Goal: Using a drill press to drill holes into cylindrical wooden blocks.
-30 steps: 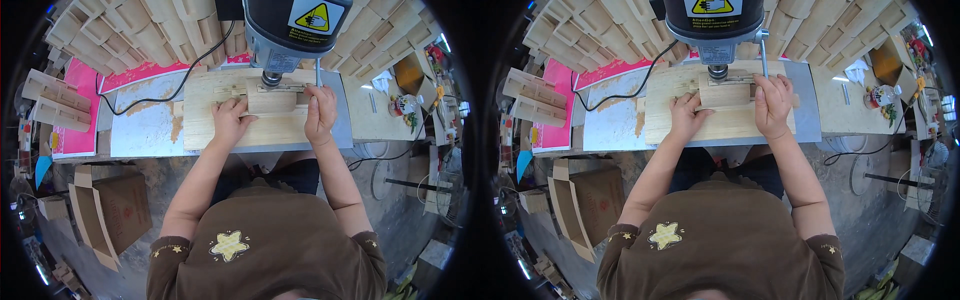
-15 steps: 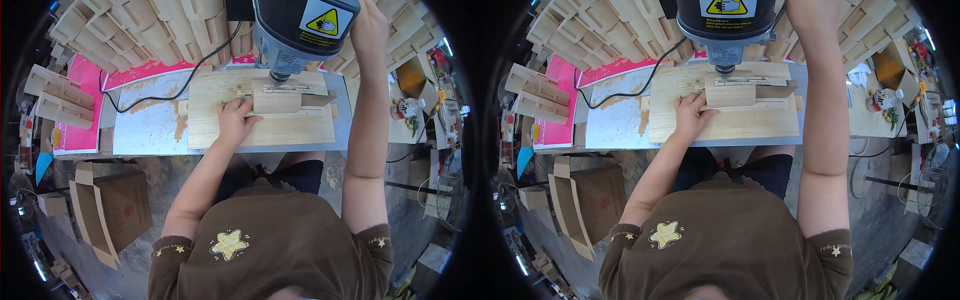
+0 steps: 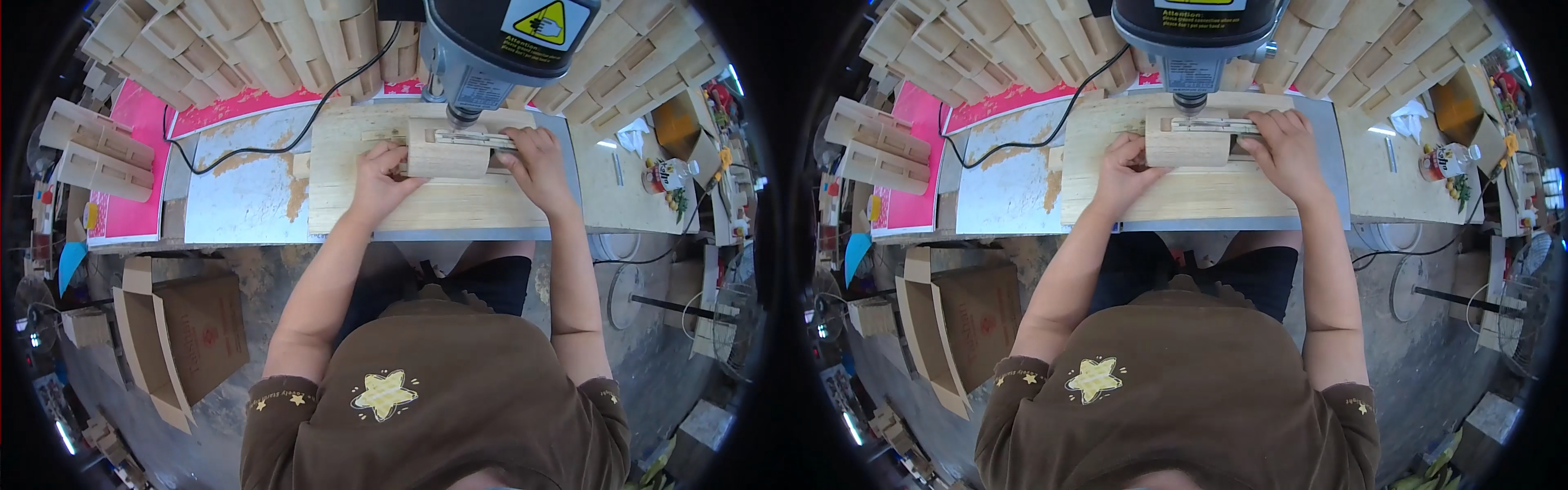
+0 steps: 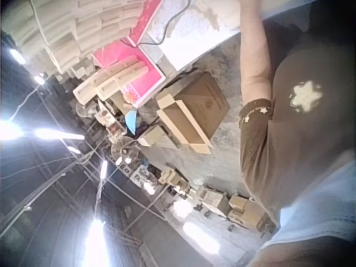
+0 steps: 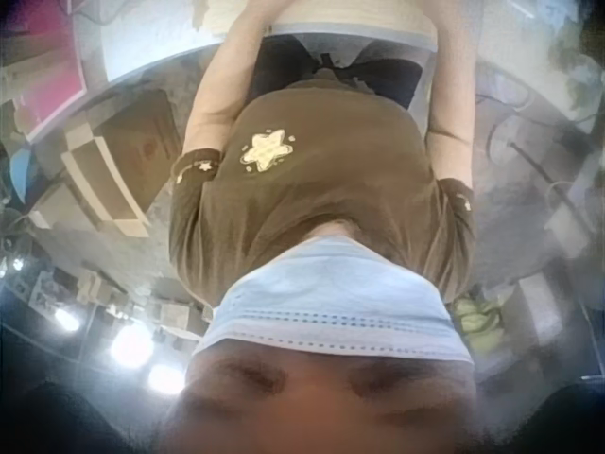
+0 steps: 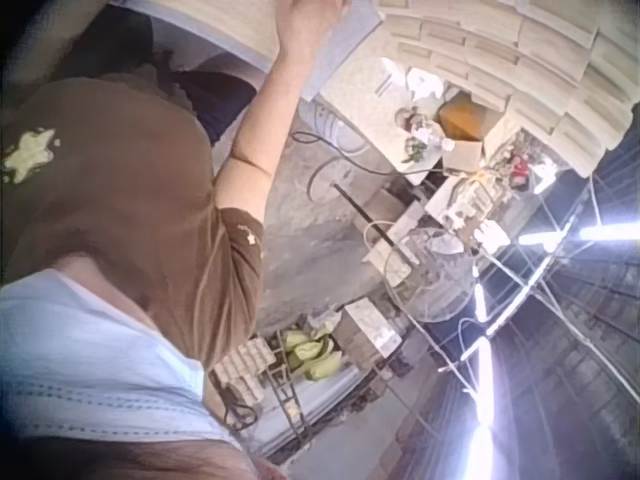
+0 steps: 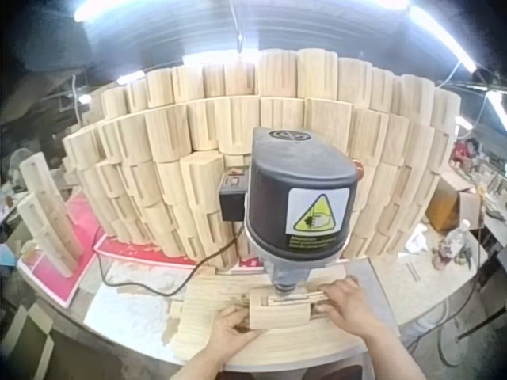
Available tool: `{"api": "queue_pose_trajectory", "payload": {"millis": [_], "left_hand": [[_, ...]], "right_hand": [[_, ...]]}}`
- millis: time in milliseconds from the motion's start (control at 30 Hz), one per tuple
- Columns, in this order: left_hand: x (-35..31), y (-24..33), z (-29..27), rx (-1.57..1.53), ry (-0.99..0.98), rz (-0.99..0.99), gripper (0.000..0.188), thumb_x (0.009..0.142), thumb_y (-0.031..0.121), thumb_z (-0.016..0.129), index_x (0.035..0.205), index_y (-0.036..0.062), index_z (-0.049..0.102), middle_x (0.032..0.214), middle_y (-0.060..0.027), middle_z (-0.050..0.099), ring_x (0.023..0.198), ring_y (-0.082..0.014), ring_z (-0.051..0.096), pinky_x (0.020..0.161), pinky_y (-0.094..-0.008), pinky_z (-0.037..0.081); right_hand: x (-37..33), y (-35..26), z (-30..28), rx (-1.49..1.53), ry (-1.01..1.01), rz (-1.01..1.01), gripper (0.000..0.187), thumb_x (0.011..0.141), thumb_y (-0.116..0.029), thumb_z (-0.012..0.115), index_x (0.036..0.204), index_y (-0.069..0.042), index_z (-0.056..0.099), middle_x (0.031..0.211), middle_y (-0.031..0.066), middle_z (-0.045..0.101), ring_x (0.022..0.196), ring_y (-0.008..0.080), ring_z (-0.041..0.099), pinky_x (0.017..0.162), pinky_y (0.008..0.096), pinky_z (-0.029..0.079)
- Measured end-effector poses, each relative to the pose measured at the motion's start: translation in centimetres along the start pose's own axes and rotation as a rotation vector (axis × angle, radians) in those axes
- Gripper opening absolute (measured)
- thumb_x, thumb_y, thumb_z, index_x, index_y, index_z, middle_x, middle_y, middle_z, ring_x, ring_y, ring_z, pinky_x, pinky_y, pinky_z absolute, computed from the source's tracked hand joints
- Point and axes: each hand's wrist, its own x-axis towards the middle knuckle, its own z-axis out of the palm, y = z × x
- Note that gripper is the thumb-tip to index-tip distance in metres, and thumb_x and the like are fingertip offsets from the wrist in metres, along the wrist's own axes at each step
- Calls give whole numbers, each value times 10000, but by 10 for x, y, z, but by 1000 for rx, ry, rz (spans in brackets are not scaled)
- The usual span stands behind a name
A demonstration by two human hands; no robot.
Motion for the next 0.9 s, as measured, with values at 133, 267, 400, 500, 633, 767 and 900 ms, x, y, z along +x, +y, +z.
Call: {"api": "queue_pose_trajectory", "payload": {"millis": [133, 267, 400, 500, 633, 767, 900], "left_hand": [[-13, 14, -50, -40, -21, 73, 368, 563, 89, 827, 894, 39, 674, 766, -46, 566, 697, -147, 541, 633, -250, 423], [-43, 24, -124, -106, 40, -159, 257, 625, 55, 809, 845, 23, 680, 754, 3, 570, 618, -71, 497, 564, -209, 413], [-48, 56, -157, -364, 170, -635, 224, 761, 197, 749, 699, 26, 618, 599, 8, 561, 484, -40, 445, 445, -192, 343], [-46, 77, -137, -608, 245, -823, 278, 784, 252, 728, 675, 31, 598, 570, -5, 551, 439, -51, 441, 387, -207, 315], [-50, 71, -113, -555, 197, -808, 268, 784, 241, 727, 681, 29, 600, 579, -25, 559, 411, -59, 431, 355, -204, 288], [-50, 74, -114, -593, 236, -822, 251, 783, 224, 730, 708, 13, 618, 584, -25, 564, 434, -59, 444, 394, -206, 317], [-56, 80, -151, -291, 355, -512, 247, 687, 155, 799, 790, -12, 647, 708, -2, 568, 656, -65, 517, 576, -219, 388]], "right_hand": [[-13, 0, 7, -43, 44, 10, 337, 713, -229, 702, 992, -62, 615, 879, 78, 592, 865, 286, 536, 854, 399, 394], [-25, -13, -1, -28, 16, 14, 336, 700, -244, 711, 969, -68, 612, 869, 69, 595, 863, 288, 536, 839, 413, 393], [-35, -35, -6, -16, -19, 7, 327, 693, -249, 716, 954, -81, 612, 862, 66, 593, 854, 289, 535, 847, 425, 391], [-31, -50, -5, -10, 7, -43, 321, 688, -245, 718, 948, -89, 612, 858, 64, 590, 852, 284, 534, 862, 427, 389], [-29, -50, -1, 33, -23, -14, 321, 685, -236, 720, 951, -93, 612, 860, 62, 589, 855, 283, 532, 875, 425, 388], [-27, -51, 0, 56, -20, -28, 328, 670, -222, 722, 948, -87, 610, 874, 75, 586, 868, 290, 531, 873, 431, 390], [-28, -57, -1, 27, 6, -40, 332, 659, -203, 725, 946, -82, 611, 879, 94, 579, 877, 308, 526, 881, 441, 386]]}}
